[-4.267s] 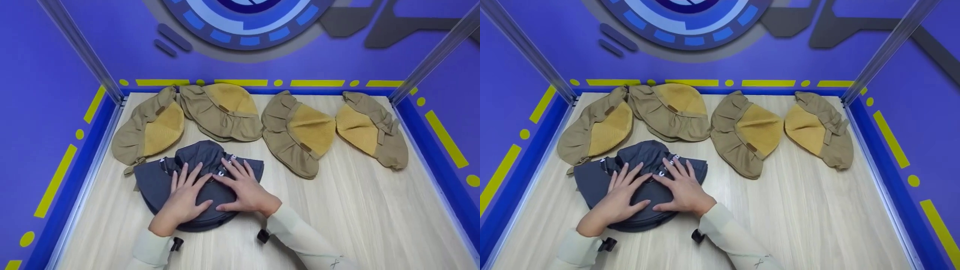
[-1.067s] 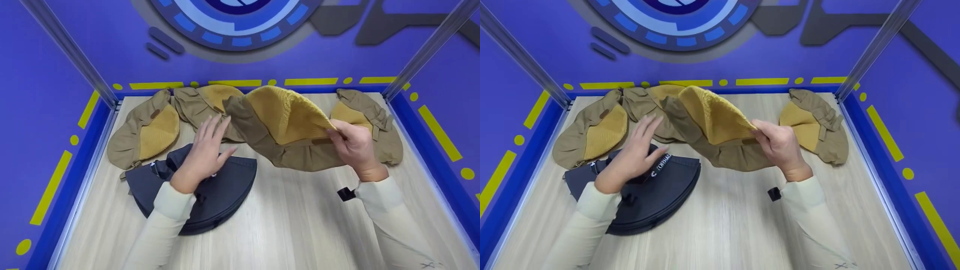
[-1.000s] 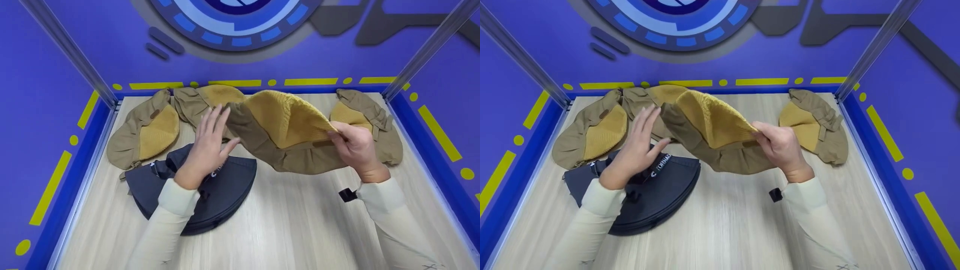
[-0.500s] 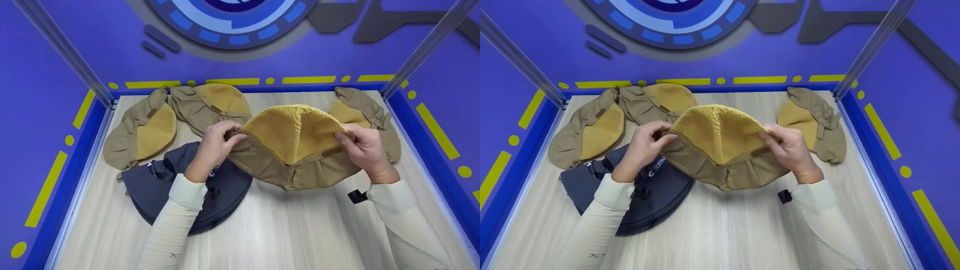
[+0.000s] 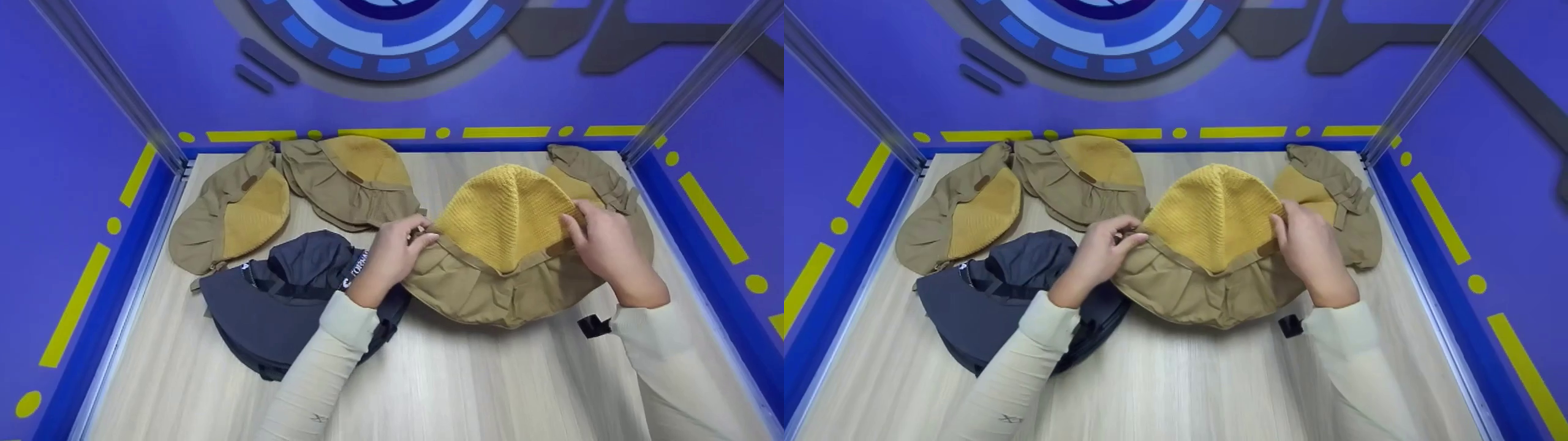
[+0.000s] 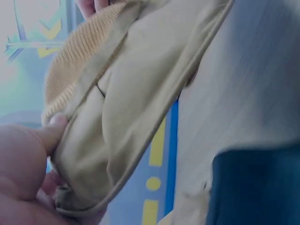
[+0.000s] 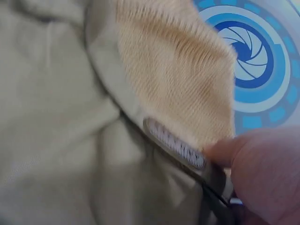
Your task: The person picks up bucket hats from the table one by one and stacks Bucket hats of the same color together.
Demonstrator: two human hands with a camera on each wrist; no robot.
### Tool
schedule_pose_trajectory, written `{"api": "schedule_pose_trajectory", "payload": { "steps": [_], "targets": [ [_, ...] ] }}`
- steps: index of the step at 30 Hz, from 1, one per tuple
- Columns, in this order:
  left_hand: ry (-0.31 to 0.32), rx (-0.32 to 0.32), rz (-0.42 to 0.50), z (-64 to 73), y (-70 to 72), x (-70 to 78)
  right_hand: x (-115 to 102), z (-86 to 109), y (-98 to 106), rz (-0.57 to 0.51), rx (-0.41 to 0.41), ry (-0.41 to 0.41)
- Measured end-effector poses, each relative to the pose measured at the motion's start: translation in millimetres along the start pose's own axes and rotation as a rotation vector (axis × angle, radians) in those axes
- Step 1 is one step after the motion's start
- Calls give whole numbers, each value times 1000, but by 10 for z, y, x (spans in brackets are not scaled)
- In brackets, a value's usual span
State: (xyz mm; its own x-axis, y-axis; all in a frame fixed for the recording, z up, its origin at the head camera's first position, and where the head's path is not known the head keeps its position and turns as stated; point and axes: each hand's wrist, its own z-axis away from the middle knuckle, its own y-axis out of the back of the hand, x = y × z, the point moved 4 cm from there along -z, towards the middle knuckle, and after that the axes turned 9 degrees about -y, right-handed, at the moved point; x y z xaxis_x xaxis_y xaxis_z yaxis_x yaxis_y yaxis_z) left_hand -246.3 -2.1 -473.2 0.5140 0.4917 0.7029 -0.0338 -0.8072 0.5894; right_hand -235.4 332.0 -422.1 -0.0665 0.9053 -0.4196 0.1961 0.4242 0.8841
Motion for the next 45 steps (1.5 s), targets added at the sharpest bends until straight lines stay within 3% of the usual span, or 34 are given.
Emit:
{"api": "schedule_pose_trajectory", "payload": {
  "steps": [6,11,16,19,23,30,35,39,42,45],
  "targets": [
    [87,-96,-61,-30,-375,-22,336,34,-168,39,-171,-158],
    [156,-214,-150,-25,-683,-36,664,65,-396,79,-292,-206],
    [121,-283,-269,29,-886,-25,889,107,-651,60,-358,-235],
    [75,-301,-401,64,-951,-27,974,128,-780,40,-381,-249],
    [40,-329,-573,96,-1010,-50,1050,143,-892,30,-381,-264],
    [57,-376,-701,142,-1106,-136,1100,145,-1041,54,-358,-262],
    [48,-359,-765,167,-1135,-147,1103,153,-1113,89,-345,-299],
    [21,-320,-847,197,-1153,-68,1103,164,-1136,87,-362,-330],
    [-45,-269,-864,226,-1200,49,1091,130,-1086,60,-329,-319],
    [-99,-314,-787,255,-1319,166,1085,49,-984,28,-254,-294]
  ]
}}
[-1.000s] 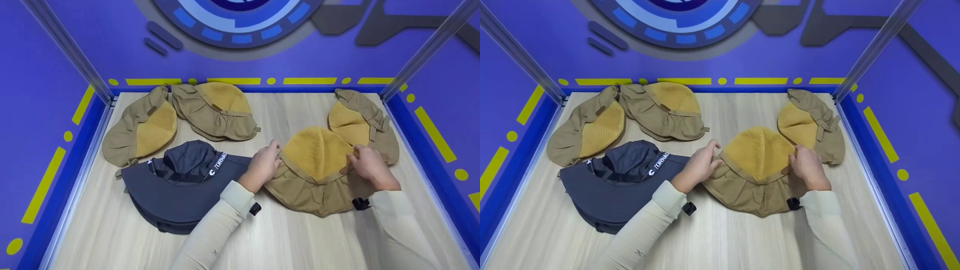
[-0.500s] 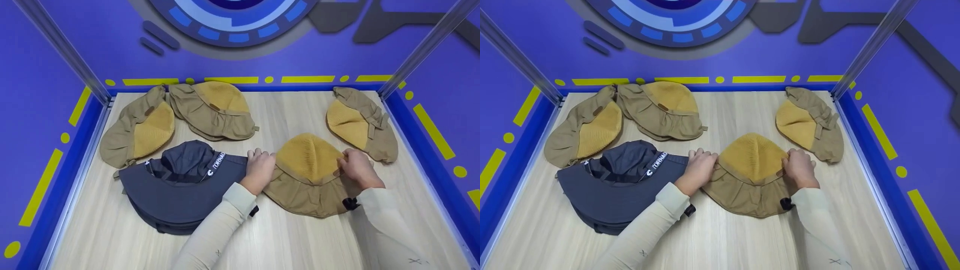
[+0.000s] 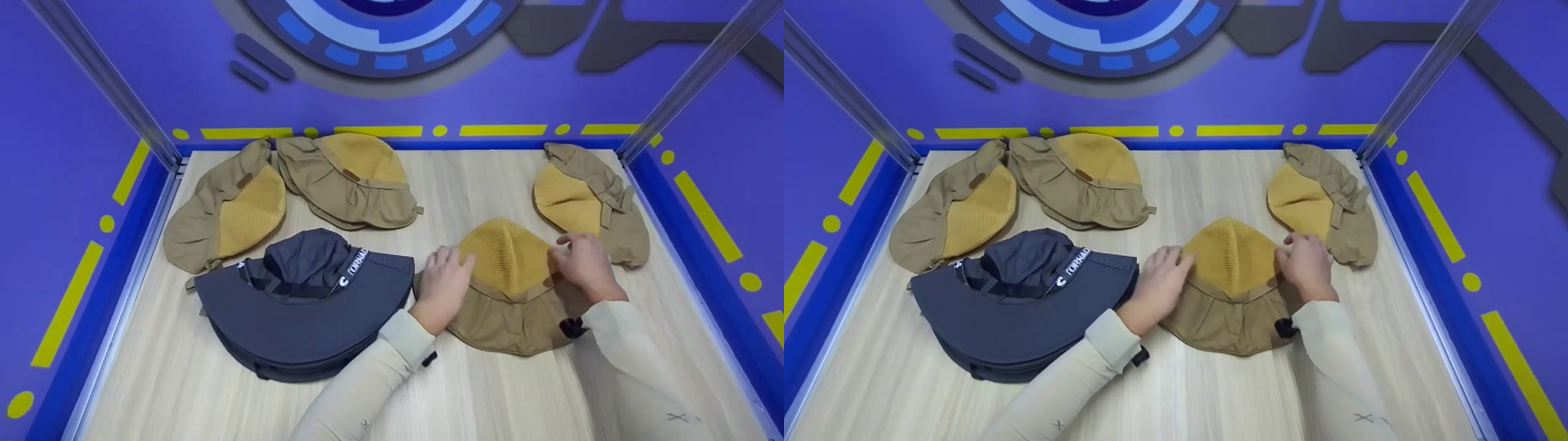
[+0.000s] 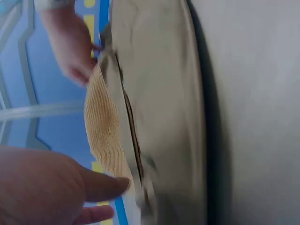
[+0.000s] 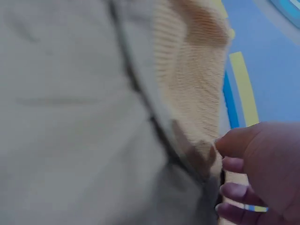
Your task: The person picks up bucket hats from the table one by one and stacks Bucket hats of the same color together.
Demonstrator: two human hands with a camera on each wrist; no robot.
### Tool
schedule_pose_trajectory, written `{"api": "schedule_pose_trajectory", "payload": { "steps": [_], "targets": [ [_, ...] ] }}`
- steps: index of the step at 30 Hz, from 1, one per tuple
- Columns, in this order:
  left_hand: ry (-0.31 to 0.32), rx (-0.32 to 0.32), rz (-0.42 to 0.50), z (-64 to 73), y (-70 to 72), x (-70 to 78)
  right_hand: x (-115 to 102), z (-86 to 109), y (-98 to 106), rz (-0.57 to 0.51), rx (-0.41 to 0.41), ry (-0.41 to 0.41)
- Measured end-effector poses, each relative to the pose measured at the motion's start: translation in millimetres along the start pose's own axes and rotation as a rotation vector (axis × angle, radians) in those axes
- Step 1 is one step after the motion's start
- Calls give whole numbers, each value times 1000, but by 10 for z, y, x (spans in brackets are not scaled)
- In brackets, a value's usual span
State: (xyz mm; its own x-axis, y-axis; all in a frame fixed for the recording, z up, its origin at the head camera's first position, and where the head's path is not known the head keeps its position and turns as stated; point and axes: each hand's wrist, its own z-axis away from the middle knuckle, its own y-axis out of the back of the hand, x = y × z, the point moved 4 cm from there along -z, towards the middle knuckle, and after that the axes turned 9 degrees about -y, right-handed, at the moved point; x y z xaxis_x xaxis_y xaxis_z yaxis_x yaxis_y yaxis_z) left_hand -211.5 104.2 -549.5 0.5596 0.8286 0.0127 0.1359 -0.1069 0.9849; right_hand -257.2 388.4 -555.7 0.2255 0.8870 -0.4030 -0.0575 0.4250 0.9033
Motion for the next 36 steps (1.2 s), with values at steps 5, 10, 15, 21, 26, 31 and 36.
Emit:
{"api": "schedule_pose_trajectory", "payload": {
  "steps": [5,10,15,21,26,31,36],
  "targets": [
    [-97,-250,118,-30,-228,214,-25,-174,155,-38,123,44],
    [-86,-467,85,-18,-402,310,75,-396,216,-18,100,33],
    [-71,-514,78,-39,-398,381,312,-536,268,10,57,-28],
    [-67,-554,95,-41,-358,415,536,-581,265,55,-56,-106],
    [-54,-580,133,-34,-367,399,573,-605,233,79,-119,-132],
    [-38,-586,174,-19,-405,343,516,-661,231,55,-120,-95],
    [-49,-563,166,-12,-399,316,488,-695,375,-47,97,-189]
  ]
}}
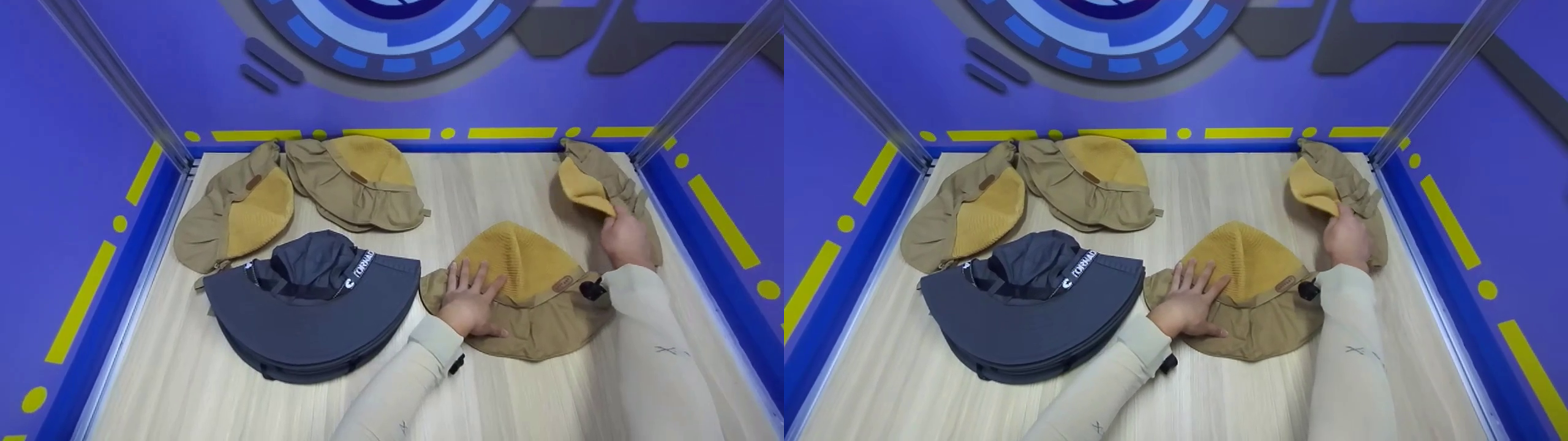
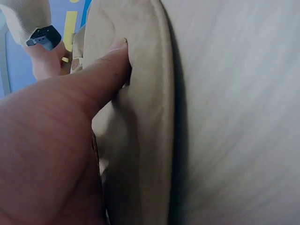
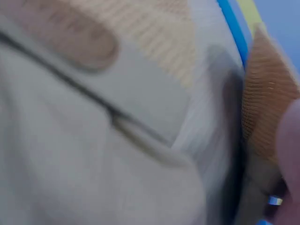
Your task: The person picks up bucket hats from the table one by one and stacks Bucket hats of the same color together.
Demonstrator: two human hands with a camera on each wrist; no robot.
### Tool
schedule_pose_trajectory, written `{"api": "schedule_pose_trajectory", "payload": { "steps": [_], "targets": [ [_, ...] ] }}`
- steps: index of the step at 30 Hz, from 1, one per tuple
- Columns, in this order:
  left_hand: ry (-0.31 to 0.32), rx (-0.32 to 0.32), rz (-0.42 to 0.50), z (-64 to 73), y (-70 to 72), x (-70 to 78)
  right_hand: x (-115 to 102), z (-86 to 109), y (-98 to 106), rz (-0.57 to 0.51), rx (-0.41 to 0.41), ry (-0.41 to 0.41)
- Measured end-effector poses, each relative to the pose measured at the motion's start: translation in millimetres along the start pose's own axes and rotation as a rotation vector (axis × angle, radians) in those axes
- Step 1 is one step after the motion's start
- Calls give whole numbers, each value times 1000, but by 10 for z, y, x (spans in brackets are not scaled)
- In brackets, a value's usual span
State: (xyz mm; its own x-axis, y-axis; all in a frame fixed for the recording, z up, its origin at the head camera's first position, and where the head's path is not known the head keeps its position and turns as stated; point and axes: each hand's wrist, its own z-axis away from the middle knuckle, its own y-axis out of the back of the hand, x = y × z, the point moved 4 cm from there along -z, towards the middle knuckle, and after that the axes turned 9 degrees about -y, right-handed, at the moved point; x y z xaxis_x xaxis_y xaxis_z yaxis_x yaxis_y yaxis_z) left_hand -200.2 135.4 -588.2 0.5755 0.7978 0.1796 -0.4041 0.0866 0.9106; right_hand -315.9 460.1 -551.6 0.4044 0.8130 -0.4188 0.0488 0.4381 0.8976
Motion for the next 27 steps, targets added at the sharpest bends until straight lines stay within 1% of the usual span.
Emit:
{"api": "schedule_pose_trajectory", "payload": {
  "steps": [3,4,6,7,9,10,12,14,16,17,19,23,27],
  "targets": [
    [-1,6,-10,13,15,-1,-48,10,149,-69,203,-64],
    [-1,7,-9,17,19,-1,-66,20,201,-82,246,-85],
    [-1,10,-12,20,27,1,-106,43,305,-108,305,-124],
    [-2,12,-14,19,29,2,-132,53,358,-114,339,-127],
    [-4,15,-17,18,29,4,-196,80,452,-117,374,-129],
    [-3,16,-19,18,28,5,-237,95,496,-121,400,-110],
    [-1,18,-24,19,26,6,-332,136,580,-130,497,-36],
    [1,13,-17,21,23,11,-434,191,658,-154,590,61],
    [8,2,-5,23,19,14,-543,249,714,-177,665,170],
    [12,-3,1,23,18,14,-597,277,735,-187,685,213],
    [22,-11,11,18,17,14,-706,329,768,-212,697,279],
    [30,-6,10,10,23,11,-893,416,800,-285,675,364],
    [33,7,11,15,27,7,-1008,503,782,-351,640,456]
  ]
}}
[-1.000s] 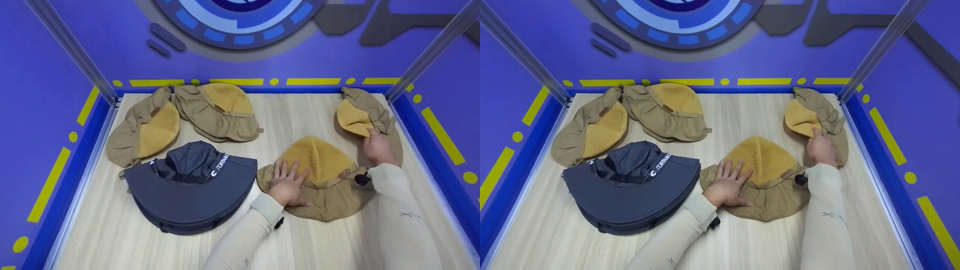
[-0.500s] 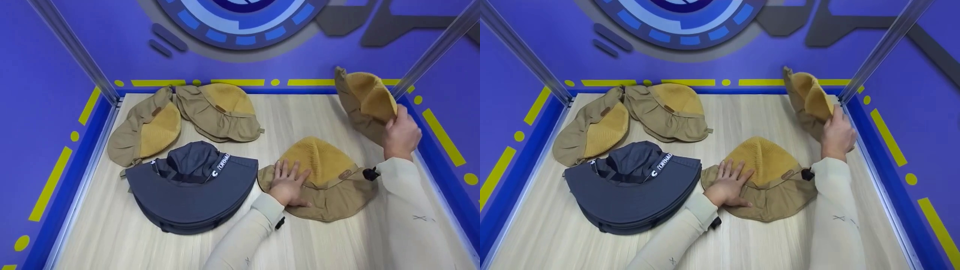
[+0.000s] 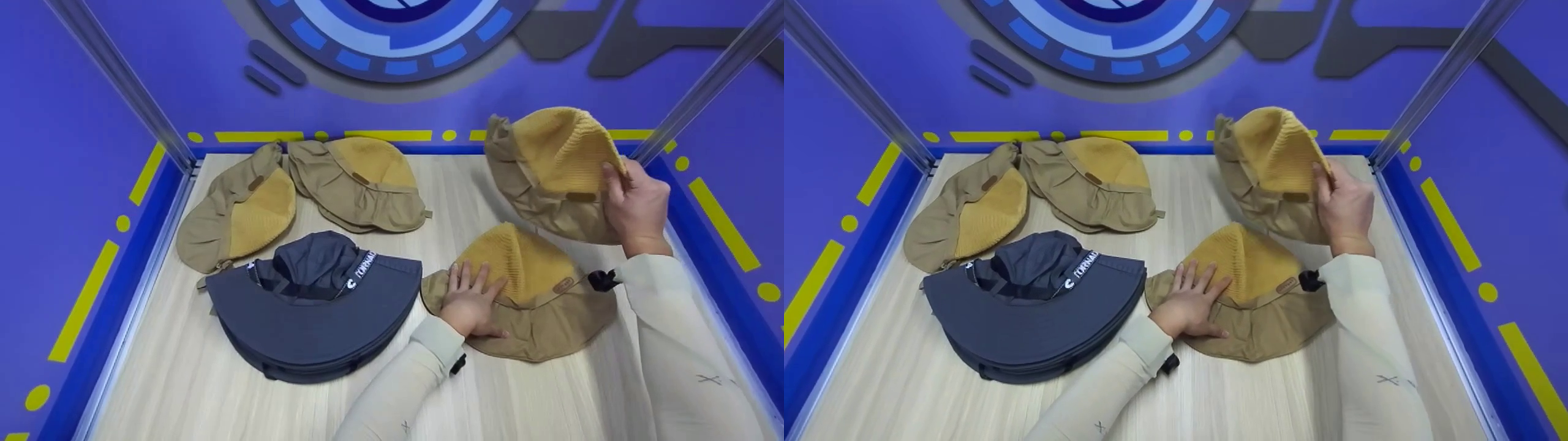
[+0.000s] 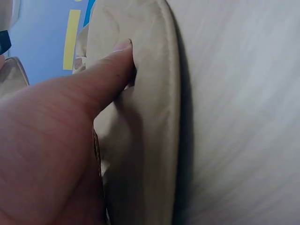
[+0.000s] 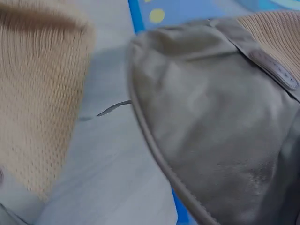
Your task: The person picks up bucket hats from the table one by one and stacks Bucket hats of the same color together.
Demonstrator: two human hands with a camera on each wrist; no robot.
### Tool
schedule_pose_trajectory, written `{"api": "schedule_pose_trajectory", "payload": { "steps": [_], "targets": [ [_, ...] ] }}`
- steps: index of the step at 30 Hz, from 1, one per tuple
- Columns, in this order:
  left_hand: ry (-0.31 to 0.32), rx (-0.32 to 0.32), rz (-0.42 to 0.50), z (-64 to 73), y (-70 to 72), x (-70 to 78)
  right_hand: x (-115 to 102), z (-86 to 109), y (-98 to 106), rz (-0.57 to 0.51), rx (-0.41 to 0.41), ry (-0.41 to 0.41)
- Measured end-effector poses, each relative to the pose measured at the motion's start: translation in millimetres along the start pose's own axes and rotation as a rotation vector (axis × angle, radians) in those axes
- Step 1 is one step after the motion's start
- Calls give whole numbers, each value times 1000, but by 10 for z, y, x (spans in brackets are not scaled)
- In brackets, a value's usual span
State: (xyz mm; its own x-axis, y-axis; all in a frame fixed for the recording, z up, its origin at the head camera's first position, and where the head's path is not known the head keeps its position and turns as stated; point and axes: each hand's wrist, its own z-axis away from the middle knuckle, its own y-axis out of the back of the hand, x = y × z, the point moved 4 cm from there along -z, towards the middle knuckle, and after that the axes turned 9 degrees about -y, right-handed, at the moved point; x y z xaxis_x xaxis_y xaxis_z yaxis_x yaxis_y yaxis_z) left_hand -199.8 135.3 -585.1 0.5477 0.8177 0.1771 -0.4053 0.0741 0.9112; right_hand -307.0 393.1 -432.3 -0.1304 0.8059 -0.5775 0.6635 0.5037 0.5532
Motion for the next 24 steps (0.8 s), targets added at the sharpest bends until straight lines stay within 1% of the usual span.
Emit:
{"api": "schedule_pose_trajectory", "payload": {
  "steps": [3,6,8,11,14,16,17,18,20,22,24],
  "targets": [
    [1,14,-2,-8,15,-2,-75,32,-5,-32,-25,45],
    [-22,45,33,-15,20,-24,-126,78,-2,-56,-30,55],
    [-52,76,95,-20,37,-61,-156,103,12,-75,-30,60],
    [-115,135,217,-3,92,-144,-197,142,33,-105,-29,67],
    [-162,212,352,50,192,-252,-248,180,47,-128,-37,92],
    [-170,298,456,104,294,-333,-285,207,52,-149,-48,107],
    [-165,354,503,136,363,-380,-304,219,53,-165,-57,114],
    [-158,423,545,174,448,-431,-322,231,56,-177,-68,124],
    [-149,599,610,266,657,-543,-360,255,61,-206,-82,131],
    [-139,775,621,377,896,-666,-402,279,70,-236,-107,131],
    [-161,922,584,481,1132,-787,-444,307,79,-251,-140,133]
  ]
}}
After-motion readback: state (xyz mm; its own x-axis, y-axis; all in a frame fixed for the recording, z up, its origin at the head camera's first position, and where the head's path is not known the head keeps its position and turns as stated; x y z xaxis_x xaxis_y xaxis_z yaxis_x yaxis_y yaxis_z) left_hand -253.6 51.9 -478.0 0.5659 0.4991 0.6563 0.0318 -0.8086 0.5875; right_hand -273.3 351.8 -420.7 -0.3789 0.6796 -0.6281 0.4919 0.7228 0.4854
